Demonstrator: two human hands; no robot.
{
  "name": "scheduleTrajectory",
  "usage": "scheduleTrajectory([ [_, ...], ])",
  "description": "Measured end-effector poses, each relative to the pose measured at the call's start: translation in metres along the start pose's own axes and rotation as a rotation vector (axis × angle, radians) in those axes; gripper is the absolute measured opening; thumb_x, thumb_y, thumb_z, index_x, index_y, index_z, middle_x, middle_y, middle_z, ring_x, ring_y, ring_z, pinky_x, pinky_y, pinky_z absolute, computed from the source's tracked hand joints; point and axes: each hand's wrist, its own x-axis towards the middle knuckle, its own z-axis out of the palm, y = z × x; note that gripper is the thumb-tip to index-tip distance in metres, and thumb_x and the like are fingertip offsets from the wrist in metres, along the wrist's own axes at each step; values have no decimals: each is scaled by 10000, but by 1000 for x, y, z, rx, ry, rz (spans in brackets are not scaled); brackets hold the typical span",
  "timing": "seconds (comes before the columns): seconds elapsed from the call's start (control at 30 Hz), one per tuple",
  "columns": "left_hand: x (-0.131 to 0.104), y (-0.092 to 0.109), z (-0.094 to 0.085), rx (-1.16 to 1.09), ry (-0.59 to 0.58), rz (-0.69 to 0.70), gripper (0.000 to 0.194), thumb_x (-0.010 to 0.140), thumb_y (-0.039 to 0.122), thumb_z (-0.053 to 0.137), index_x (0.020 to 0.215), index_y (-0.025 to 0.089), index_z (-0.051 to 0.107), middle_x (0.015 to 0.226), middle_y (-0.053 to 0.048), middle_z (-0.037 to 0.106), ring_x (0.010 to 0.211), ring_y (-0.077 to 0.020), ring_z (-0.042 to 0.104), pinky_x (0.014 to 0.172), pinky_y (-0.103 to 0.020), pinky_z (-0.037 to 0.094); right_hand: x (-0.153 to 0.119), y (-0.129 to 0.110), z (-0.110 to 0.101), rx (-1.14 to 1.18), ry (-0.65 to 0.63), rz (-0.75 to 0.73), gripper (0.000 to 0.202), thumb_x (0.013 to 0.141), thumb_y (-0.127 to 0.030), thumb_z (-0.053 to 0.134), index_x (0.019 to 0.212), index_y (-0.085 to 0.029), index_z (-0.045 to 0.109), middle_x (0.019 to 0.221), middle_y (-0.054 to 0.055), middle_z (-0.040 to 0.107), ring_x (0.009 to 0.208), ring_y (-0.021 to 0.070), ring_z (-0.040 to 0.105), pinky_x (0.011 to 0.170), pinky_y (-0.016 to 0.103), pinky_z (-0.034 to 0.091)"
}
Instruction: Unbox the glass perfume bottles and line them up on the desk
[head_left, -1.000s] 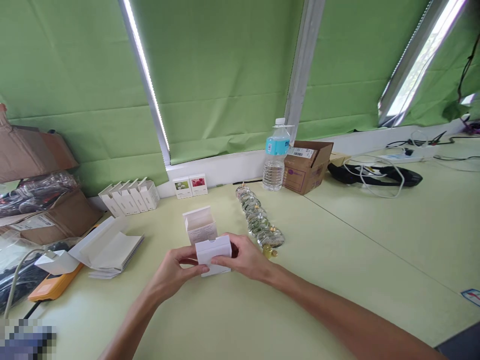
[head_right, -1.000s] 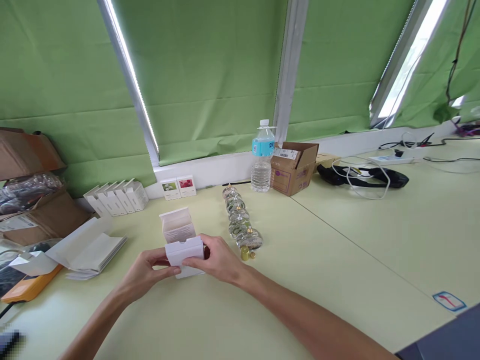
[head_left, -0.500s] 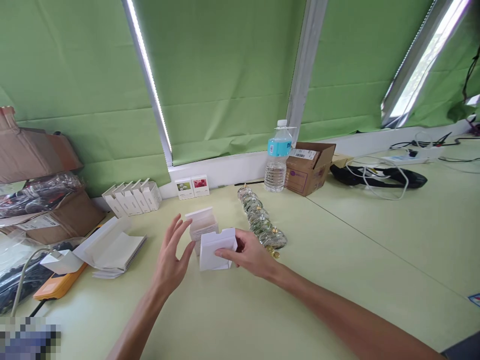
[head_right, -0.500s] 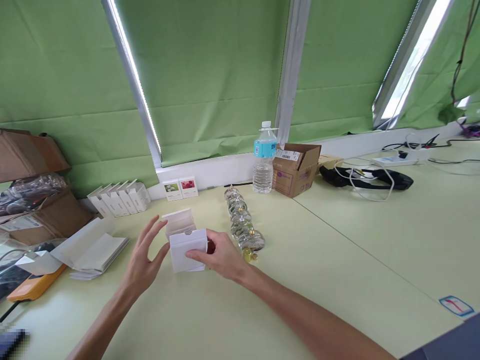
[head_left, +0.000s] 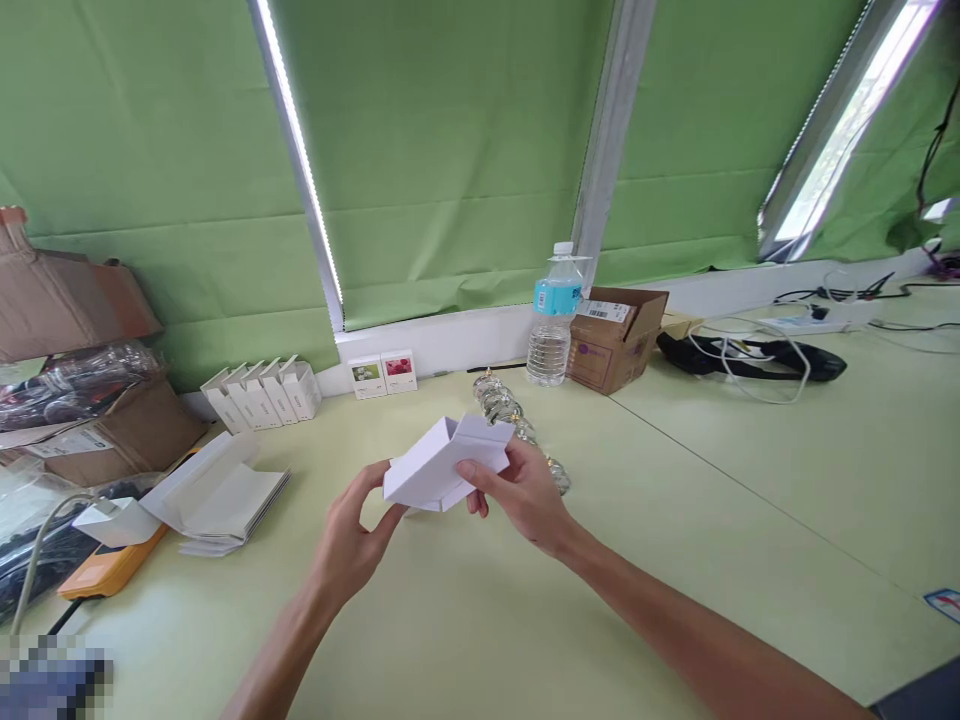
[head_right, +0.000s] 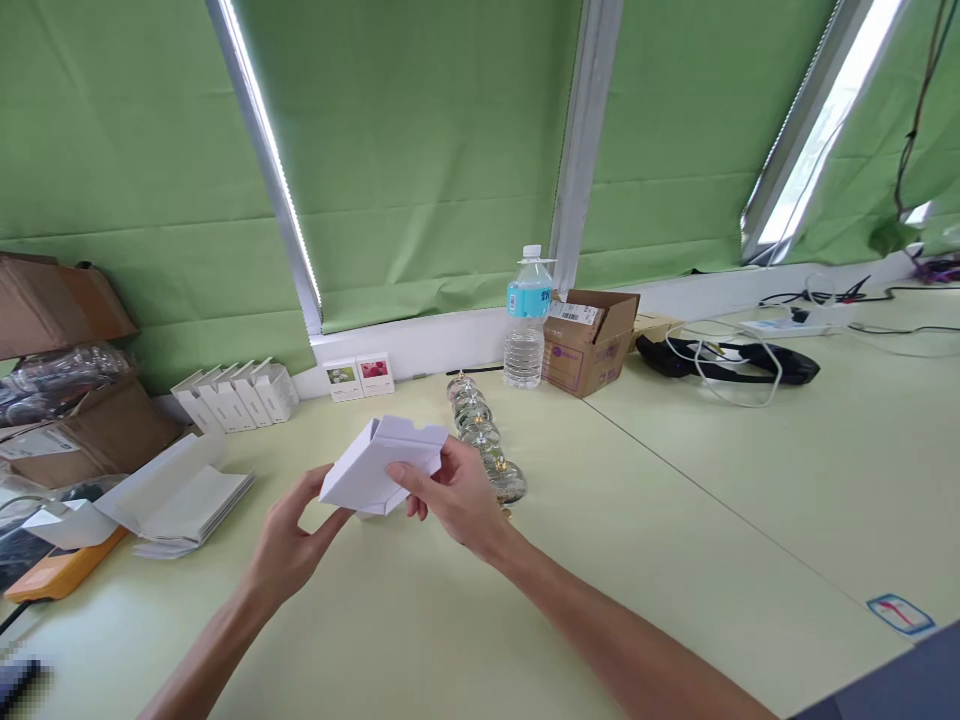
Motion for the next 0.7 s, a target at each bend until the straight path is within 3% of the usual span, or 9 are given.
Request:
scheduleTrajectory([
  [0.27,-2,2,0,33,-31,-57,314,849,343,637,1142,285,540,1058,-2,691,991,-190,642,817,-296,527,6,-3,-6,-60,48,-117,244,805,-366,718,929,-170,646,838,38,661,614,139,602,506,275,547],
  [0.4,-3,-1,0,4,-4,-29,399,855,318,636,1228,301,493,1143,-10,666,1030,-181,640,898,-327,523,8,0,-12,-250,121,-154,256,804,-398,708,929,-181,659,813,32,672,672,159,608,544,268,534],
  [0.53,-4,-2,1,-8,35,-27,356,845,308,654,1172,292,513,1097,-8,675,1000,-174,656,918,-345,532,11,2,-18,-521,200,-211,273,815,-438,681,869,-172,651,737,28,663,638,165,588,524,261,479],
  [0.7,-6,-4,4,-10,78,-4,483,838,308,660,1266,291,436,1196,-50,644,961,-189,684,839,-355,574,13,1,-20,-676,144,-283,243,868,-418,621,898,-178,642,821,41,682,692,175,598,570,270,470],
])
